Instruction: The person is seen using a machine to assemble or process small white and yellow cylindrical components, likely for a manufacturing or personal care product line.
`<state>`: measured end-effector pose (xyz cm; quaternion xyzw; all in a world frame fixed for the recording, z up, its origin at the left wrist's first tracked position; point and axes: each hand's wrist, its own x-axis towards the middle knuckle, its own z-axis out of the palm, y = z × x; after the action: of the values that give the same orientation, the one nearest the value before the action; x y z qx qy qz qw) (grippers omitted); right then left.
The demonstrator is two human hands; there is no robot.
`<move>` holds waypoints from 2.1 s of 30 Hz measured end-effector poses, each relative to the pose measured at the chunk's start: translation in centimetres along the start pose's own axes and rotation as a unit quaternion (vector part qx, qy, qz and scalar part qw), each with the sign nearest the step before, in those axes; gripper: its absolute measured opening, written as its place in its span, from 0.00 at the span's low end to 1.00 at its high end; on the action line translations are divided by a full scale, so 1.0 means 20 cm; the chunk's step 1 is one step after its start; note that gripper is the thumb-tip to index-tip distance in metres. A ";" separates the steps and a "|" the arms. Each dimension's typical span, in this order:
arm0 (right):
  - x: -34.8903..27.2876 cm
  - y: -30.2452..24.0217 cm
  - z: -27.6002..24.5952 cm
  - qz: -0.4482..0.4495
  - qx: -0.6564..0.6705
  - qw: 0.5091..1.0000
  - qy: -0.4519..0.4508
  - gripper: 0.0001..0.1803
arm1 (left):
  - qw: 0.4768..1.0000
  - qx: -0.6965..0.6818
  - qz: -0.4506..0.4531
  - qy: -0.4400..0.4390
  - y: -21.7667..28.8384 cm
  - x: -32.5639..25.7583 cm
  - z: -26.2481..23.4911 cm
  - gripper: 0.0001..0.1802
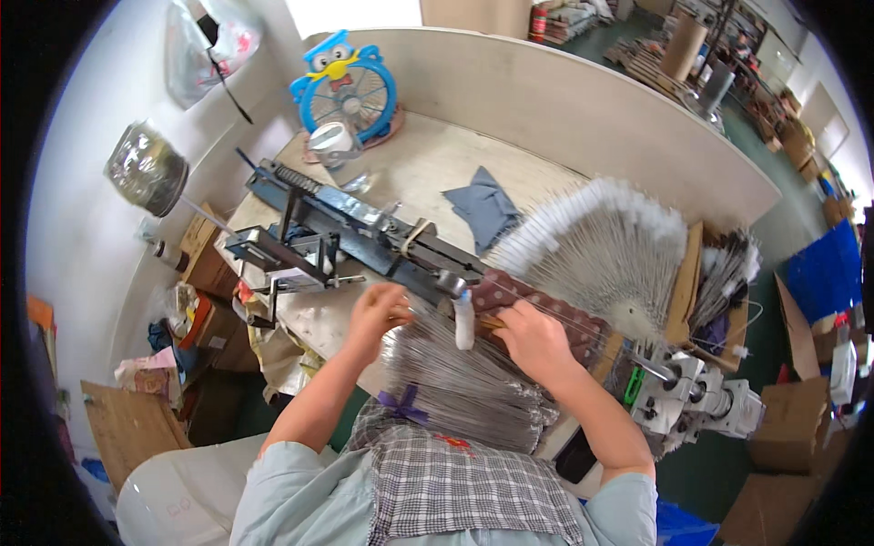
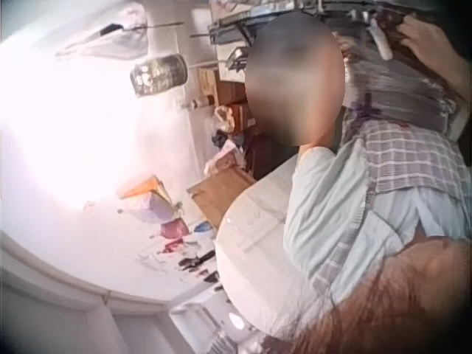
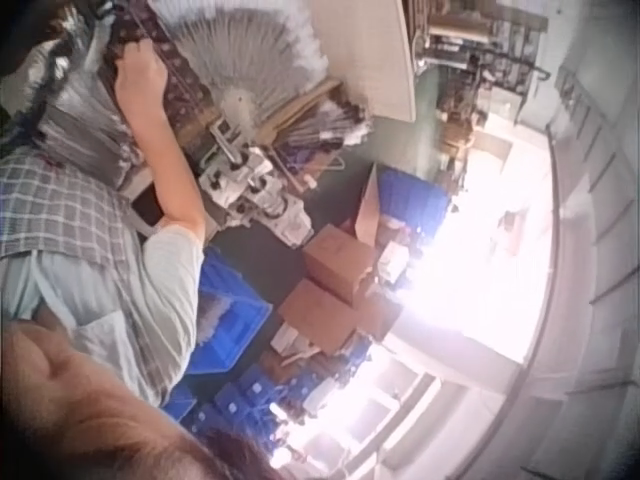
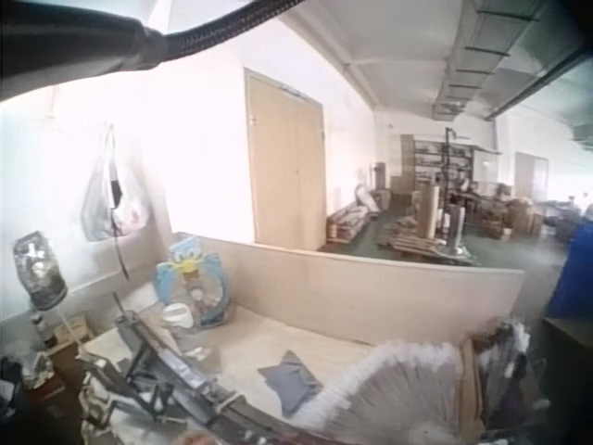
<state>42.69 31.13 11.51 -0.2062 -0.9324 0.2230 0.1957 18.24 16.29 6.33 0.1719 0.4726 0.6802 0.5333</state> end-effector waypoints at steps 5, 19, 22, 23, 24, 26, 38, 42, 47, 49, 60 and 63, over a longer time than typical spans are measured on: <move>-0.02 -0.01 -0.03 0.042 -0.005 0.999 -0.025 0.09 | 0.957 -0.118 -0.079 0.254 0.15 -0.10 -0.25 0.10; -0.03 -0.09 -0.35 0.026 -0.025 0.996 0.077 0.11 | 0.959 -0.057 0.092 0.261 0.02 -0.06 -0.04 0.07; 0.00 -0.01 -0.39 0.097 -0.010 0.991 0.095 0.11 | 0.997 -0.017 0.028 0.074 -0.02 -0.14 0.42 0.06; -0.01 0.01 -0.39 0.124 0.019 0.986 0.106 0.10 | 1.000 0.002 0.028 0.009 -0.08 -0.13 0.53 0.07; -0.02 0.02 -0.40 0.214 0.141 0.962 0.090 0.10 | 0.999 0.025 0.009 -0.027 -0.08 -0.12 0.66 0.07; -0.05 0.01 -0.40 0.205 0.144 0.964 0.090 0.11 | 0.998 0.024 0.019 -0.051 -0.15 -0.04 0.78 0.08; -0.13 0.08 -0.43 0.149 0.238 0.958 0.048 0.10 | 0.994 0.096 0.022 -0.049 -0.19 0.01 0.92 0.09; -0.01 0.03 -0.39 0.017 -0.003 0.991 0.132 0.08 | 0.998 0.004 0.028 0.062 -0.13 0.01 0.81 0.08; 0.17 0.00 -0.26 0.043 -0.102 0.988 0.105 0.07 | 0.997 -0.053 -0.023 0.047 -0.11 0.03 0.81 0.08; 0.17 -0.03 -0.22 0.046 -0.042 0.994 0.085 0.08 | 0.996 -0.062 -0.031 0.050 -0.10 0.02 0.80 0.08; 0.16 -0.03 -0.23 0.196 0.180 0.964 0.013 0.13 | 0.996 -0.056 -0.069 -0.013 -0.05 0.01 0.77 0.19; 0.15 -0.13 -0.22 0.092 -0.033 0.988 0.121 0.15 | 0.989 -0.126 -0.077 0.015 -0.08 0.01 0.78 0.22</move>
<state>41.46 31.86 17.24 -0.3225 -0.8862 0.1821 0.2784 30.63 23.60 12.70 0.0568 0.4030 0.6937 0.5942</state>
